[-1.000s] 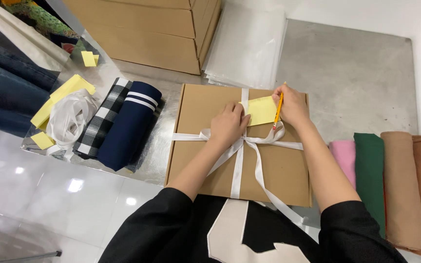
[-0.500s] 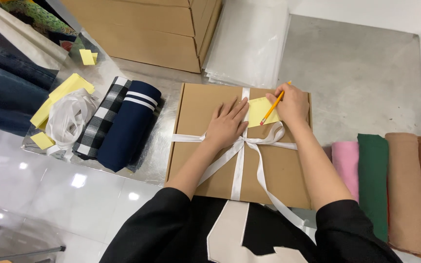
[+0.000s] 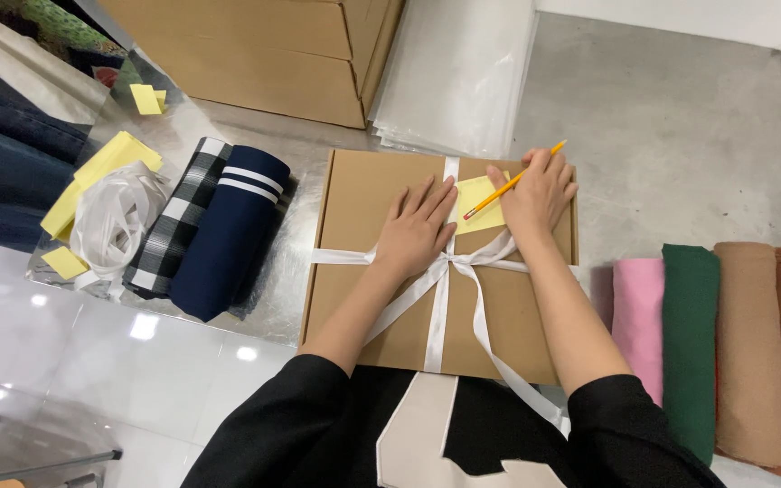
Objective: Packing fabric into a box and tying it with a ribbon
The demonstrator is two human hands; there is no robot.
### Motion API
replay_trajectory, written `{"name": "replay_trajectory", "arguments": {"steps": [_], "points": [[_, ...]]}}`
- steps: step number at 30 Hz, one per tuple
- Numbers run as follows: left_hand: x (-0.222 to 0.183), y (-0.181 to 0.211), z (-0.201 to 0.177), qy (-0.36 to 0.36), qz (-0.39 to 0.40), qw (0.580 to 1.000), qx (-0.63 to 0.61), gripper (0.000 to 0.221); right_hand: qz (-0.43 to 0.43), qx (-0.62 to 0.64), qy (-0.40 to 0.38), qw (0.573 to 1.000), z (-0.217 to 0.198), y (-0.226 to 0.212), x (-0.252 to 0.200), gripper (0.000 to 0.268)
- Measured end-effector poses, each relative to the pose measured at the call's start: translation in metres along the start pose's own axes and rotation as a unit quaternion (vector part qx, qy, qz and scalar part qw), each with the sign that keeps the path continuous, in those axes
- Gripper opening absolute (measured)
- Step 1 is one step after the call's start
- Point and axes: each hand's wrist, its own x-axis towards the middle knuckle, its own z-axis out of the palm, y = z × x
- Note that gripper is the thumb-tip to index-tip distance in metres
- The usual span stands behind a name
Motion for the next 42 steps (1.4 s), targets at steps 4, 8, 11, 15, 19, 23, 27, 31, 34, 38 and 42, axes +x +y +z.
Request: {"name": "replay_trajectory", "arguments": {"steps": [4,8,11,15,19,23,27,31,34,38,42], "points": [[0.001,0.001,-0.001,0.007,-0.002,1.000,0.002,0.059,0.011,0.006,0.018,1.000,0.013,0.025,0.010,0.058],[0.000,-0.001,0.002,0.003,-0.003,1.000,0.002,0.059,0.012,0.030,0.001,0.999,0.007,0.022,0.008,0.046],[0.003,-0.002,0.006,-0.001,-0.003,1.000,0.000,0.060,0.009,0.049,-0.014,0.999,-0.003,0.021,0.005,0.044],[0.004,-0.003,0.009,-0.002,-0.004,1.000,0.003,0.060,-0.023,0.083,-0.051,0.995,-0.011,0.032,0.002,0.049],[0.004,-0.004,0.013,-0.011,-0.005,1.000,-0.006,0.061,-0.032,0.108,-0.089,0.990,-0.020,0.043,-0.002,0.056],[0.006,-0.010,0.015,-0.005,0.012,1.000,-0.013,0.064,0.002,0.092,-0.166,0.982,-0.057,0.010,-0.006,0.075],[0.004,-0.008,0.010,-0.012,0.015,1.000,-0.015,0.064,0.045,0.030,-0.142,0.988,-0.055,-0.024,-0.012,0.076],[0.002,-0.008,0.012,-0.017,0.002,0.999,-0.030,0.067,0.057,0.033,-0.113,0.991,-0.022,-0.001,-0.004,0.064],[0.002,-0.011,0.017,0.002,0.002,1.000,-0.018,0.071,0.047,0.041,-0.052,0.997,0.001,0.014,0.006,0.048],[0.000,-0.010,0.017,0.013,-0.004,0.999,-0.029,0.073,0.048,0.041,-0.028,0.998,0.021,0.027,0.014,0.044],[0.000,-0.009,0.016,0.009,-0.010,0.999,-0.040,0.074,0.053,0.057,-0.055,0.995,0.014,0.031,0.015,0.044]]}}
